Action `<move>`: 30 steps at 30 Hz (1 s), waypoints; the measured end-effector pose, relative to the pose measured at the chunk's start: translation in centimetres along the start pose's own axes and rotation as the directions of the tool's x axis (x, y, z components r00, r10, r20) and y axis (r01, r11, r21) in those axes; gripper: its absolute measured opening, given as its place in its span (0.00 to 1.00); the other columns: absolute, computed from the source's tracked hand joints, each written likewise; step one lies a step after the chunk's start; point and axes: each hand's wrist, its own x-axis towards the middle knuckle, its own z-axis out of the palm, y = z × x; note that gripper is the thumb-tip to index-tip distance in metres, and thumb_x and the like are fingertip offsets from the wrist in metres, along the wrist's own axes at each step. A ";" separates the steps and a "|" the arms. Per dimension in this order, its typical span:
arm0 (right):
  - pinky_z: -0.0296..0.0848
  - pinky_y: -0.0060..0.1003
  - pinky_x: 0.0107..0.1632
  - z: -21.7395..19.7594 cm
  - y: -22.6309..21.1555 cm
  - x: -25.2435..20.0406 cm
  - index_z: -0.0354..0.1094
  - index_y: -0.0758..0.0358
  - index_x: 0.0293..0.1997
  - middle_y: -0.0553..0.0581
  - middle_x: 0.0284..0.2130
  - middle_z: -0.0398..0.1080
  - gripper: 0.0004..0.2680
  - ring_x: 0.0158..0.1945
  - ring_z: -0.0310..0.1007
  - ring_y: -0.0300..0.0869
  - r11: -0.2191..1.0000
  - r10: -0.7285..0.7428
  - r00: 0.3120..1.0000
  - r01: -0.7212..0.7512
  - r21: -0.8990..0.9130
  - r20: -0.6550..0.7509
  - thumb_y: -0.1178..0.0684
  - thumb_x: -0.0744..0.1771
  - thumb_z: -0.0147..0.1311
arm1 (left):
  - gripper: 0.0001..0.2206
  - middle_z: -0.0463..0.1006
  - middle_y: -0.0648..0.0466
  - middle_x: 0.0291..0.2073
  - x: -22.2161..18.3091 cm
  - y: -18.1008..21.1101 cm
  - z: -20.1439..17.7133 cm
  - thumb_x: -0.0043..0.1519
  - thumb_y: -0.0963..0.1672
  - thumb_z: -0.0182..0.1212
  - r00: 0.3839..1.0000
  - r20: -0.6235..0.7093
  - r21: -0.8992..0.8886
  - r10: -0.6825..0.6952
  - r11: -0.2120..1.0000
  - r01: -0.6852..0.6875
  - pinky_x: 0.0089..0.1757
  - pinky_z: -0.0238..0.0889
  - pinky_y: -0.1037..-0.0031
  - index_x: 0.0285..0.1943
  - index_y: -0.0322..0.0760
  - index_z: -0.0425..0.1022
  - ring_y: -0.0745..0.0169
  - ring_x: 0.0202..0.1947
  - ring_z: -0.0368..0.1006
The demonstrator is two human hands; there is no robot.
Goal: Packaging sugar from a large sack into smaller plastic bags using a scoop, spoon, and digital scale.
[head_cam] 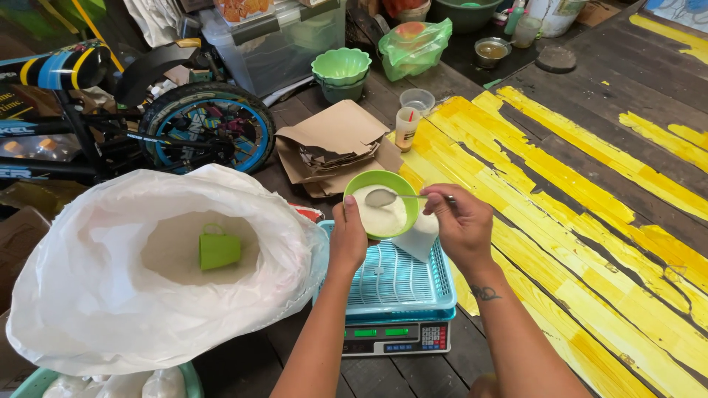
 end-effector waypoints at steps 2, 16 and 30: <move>0.80 0.39 0.42 -0.1 0.7 0.0 0.78 0.67 0.45 0.60 0.28 0.76 0.06 0.31 0.78 0.43 1.000 0.010 1.000 -0.009 0.007 -0.030 0.58 0.71 0.53 | 0.37 0.73 0.27 0.49 0.2 -0.3 -0.1 0.68 0.63 0.27 1.000 0.002 0.018 0.004 1.000 -0.004 0.39 0.83 0.64 0.70 0.32 0.56 0.37 0.42 0.82; 0.84 0.41 0.36 1.1 1.9 -0.5 0.68 0.77 0.51 0.69 0.32 0.75 0.08 0.29 0.78 0.45 0.928 0.368 0.916 -0.349 0.131 -0.158 0.62 0.72 0.45 | 0.37 0.73 0.27 0.47 0.2 -0.2 0.3 0.68 0.62 0.29 1.000 -0.005 -0.007 0.021 1.000 -0.021 0.40 0.82 0.64 0.70 0.30 0.57 0.36 0.42 0.81; 0.84 0.39 0.37 0.1 1.9 -0.2 0.66 0.75 0.53 0.67 0.34 0.74 0.08 0.31 0.78 0.43 0.910 0.414 0.874 -0.389 0.142 -0.254 0.61 0.72 0.44 | 0.37 0.75 0.30 0.42 0.9 -0.7 0.7 0.69 0.62 0.27 0.999 0.009 0.030 0.037 0.999 -0.037 0.38 0.82 0.65 0.69 0.28 0.57 0.41 0.37 0.83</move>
